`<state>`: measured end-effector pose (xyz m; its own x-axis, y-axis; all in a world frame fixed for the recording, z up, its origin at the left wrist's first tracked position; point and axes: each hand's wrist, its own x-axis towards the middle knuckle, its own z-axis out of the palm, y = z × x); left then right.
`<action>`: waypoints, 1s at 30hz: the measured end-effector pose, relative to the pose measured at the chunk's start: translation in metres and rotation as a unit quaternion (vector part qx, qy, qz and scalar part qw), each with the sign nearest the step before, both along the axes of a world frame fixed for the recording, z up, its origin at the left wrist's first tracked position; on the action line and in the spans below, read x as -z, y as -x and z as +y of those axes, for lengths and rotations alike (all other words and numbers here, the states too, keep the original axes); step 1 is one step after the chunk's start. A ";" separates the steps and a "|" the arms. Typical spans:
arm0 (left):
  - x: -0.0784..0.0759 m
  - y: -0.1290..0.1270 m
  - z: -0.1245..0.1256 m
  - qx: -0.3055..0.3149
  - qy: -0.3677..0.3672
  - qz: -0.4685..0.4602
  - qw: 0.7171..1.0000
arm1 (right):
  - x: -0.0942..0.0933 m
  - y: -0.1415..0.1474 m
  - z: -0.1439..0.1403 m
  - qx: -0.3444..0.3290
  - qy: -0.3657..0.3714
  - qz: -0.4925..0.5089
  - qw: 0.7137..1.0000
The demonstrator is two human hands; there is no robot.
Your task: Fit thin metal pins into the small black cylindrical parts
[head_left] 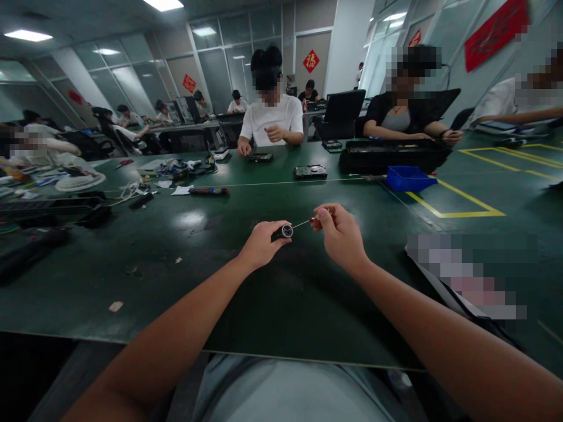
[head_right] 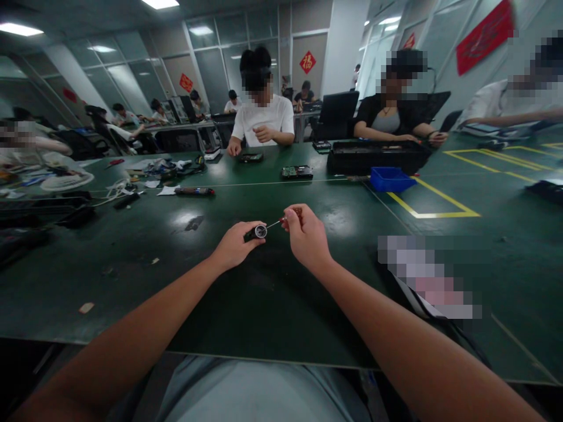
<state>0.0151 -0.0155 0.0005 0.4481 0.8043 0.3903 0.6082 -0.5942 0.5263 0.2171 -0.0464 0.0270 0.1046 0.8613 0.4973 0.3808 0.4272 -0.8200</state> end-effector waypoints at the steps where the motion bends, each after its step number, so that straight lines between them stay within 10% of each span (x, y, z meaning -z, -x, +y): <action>1: 0.000 0.000 0.000 0.002 -0.005 -0.001 1.000 | 0.000 0.000 -0.001 0.004 -0.006 -0.009 1.000; 30: 0.001 0.002 0.000 -0.009 -0.004 0.000 1.000 | -0.007 -0.003 -0.003 0.064 -0.006 -0.097 0.993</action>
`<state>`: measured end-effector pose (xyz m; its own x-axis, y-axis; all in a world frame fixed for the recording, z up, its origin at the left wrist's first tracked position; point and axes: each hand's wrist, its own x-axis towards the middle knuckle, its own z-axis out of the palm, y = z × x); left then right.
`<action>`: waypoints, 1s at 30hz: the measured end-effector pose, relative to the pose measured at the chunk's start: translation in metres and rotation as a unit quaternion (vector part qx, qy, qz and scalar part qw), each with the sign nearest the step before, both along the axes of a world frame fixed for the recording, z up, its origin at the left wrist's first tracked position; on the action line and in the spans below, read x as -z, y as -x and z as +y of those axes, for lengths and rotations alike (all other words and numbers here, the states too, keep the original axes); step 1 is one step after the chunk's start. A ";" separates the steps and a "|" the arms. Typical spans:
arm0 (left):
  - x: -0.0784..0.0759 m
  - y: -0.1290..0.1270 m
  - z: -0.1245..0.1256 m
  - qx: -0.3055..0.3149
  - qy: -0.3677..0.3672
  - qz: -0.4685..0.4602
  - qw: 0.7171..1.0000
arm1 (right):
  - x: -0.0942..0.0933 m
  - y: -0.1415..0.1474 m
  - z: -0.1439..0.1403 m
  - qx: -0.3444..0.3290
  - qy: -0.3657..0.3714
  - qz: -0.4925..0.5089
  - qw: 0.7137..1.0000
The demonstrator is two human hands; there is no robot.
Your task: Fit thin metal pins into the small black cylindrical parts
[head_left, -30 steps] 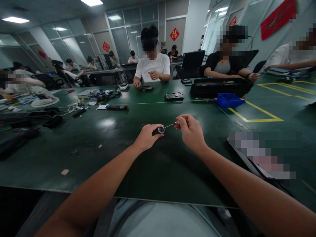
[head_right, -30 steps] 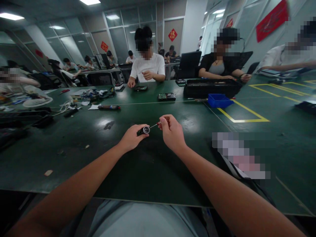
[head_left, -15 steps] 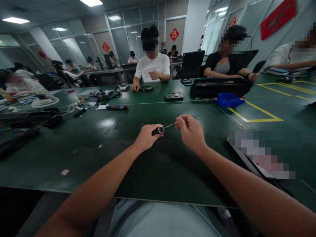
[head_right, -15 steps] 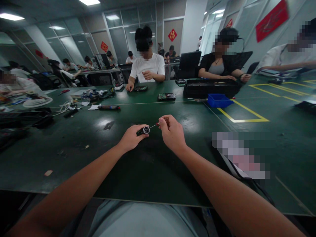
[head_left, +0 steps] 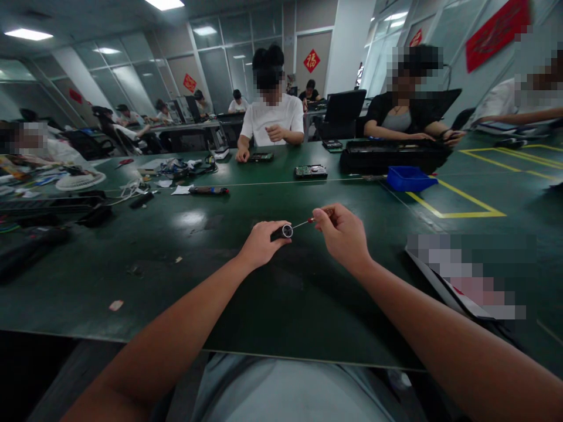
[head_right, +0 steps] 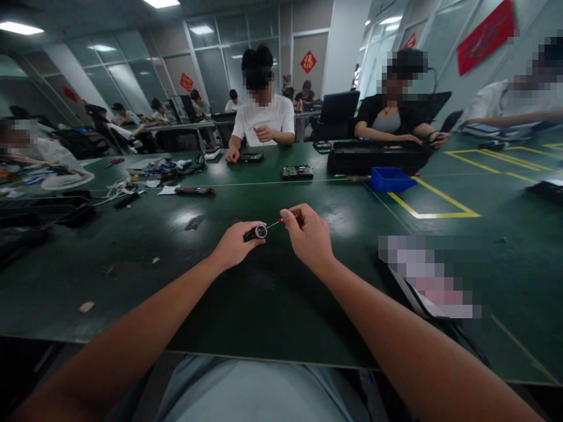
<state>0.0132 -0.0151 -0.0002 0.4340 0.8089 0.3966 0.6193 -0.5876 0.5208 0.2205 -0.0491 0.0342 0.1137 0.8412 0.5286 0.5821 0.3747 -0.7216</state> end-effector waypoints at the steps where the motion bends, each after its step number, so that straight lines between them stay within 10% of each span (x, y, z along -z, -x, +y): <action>1: 0.000 0.000 0.000 -0.002 0.002 0.002 1.000 | 0.000 0.000 0.000 -0.008 0.001 0.001 1.000; 10: 0.002 0.002 0.000 -0.012 0.009 0.000 1.000 | 0.002 0.001 -0.003 -0.124 0.015 0.015 0.992; 30: 0.002 0.000 0.000 -0.002 0.019 0.009 1.000 | -0.002 0.002 -0.007 -0.089 0.017 -0.028 0.995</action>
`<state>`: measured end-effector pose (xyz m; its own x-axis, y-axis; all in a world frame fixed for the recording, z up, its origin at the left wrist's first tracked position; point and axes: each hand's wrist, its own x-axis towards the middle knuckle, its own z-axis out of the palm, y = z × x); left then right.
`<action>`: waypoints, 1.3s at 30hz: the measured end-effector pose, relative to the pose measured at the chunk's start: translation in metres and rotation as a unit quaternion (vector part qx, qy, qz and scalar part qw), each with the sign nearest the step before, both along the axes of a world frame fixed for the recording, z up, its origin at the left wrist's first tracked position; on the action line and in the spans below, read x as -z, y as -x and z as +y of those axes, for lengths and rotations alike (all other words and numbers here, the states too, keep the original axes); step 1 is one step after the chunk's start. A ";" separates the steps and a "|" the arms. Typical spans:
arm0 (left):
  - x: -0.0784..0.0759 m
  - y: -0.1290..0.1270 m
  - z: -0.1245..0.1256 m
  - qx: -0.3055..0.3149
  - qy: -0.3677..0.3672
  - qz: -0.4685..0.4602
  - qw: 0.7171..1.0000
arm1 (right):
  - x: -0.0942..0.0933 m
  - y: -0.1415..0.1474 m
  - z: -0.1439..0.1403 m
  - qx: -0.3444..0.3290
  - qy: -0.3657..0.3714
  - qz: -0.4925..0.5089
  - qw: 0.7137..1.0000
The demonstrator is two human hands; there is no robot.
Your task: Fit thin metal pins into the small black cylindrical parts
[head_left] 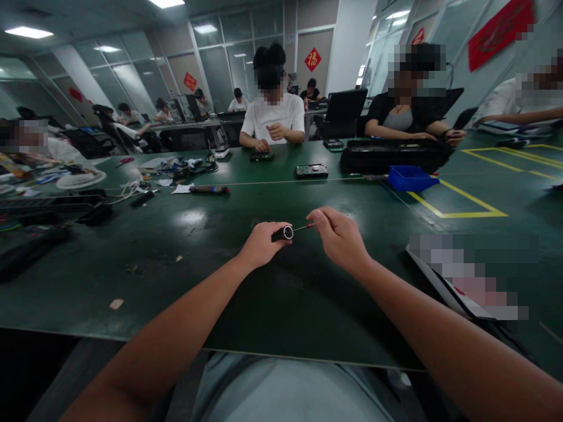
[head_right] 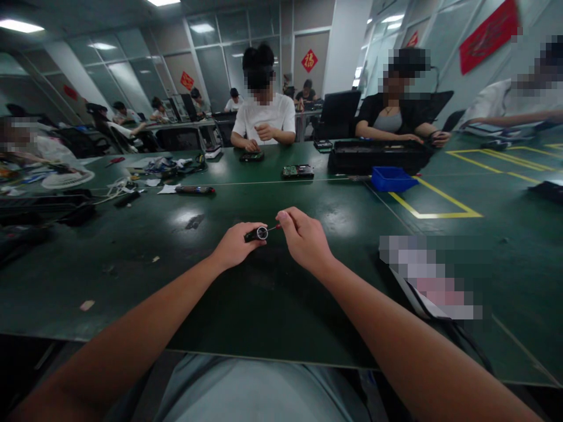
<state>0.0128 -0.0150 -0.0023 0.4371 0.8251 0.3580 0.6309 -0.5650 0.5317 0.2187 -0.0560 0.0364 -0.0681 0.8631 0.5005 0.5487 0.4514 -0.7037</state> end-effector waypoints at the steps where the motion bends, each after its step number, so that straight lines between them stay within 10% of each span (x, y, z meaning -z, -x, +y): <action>1: 0.000 0.000 0.000 0.000 -0.001 -0.001 1.000 | 0.000 0.000 0.000 0.002 0.001 0.000 1.000; 19: 0.000 0.001 0.001 -0.012 -0.001 -0.005 1.000 | 0.008 0.002 0.006 0.009 -0.004 0.081 0.997; 34: -0.004 0.008 0.007 0.017 -0.066 0.075 0.995 | 0.027 -0.011 0.038 -0.051 0.204 0.354 0.911; 39: -0.002 0.010 0.011 0.005 -0.049 0.086 0.995 | 0.029 -0.012 0.039 -0.004 0.181 0.333 0.925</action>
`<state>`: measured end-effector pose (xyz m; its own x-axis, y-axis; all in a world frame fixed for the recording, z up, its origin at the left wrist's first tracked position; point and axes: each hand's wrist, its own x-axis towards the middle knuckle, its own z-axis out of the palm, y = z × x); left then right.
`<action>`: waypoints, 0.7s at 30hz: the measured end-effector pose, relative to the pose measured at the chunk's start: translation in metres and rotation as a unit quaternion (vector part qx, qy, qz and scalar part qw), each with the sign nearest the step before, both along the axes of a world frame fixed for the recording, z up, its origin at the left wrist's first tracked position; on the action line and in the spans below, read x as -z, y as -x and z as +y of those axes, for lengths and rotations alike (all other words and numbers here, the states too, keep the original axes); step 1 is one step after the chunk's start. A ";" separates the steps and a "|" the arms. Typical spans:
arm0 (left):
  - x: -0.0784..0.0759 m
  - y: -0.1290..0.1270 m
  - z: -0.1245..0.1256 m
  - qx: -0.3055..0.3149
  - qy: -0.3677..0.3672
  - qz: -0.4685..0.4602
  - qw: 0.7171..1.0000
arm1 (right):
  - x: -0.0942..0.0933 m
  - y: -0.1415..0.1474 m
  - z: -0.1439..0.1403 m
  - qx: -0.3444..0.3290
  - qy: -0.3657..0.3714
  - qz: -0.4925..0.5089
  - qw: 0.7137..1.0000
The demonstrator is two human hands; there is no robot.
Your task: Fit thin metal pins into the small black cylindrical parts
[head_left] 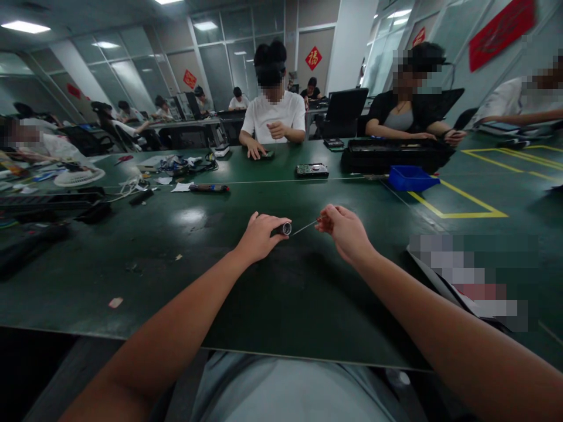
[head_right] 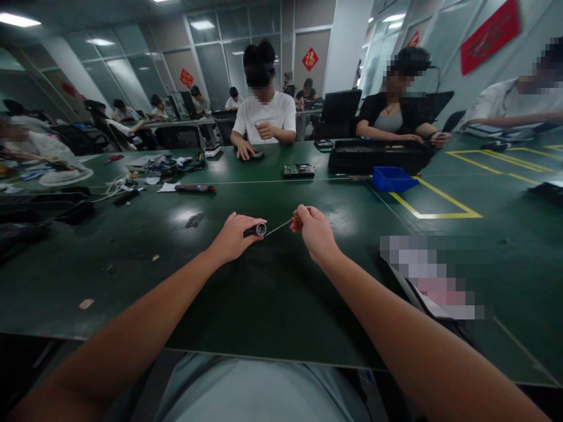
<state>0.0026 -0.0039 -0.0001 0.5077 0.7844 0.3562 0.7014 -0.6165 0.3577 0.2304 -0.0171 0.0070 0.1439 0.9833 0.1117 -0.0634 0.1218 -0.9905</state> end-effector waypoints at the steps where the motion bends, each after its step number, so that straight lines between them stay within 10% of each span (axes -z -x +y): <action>1: 0.000 0.000 0.000 -0.001 0.002 -0.004 1.000 | -0.001 0.002 -0.002 0.009 -0.008 -0.008 1.000; 21: -0.001 -0.002 -0.004 0.003 0.018 -0.049 0.999 | -0.016 0.014 -0.024 0.031 -0.125 -0.154 0.980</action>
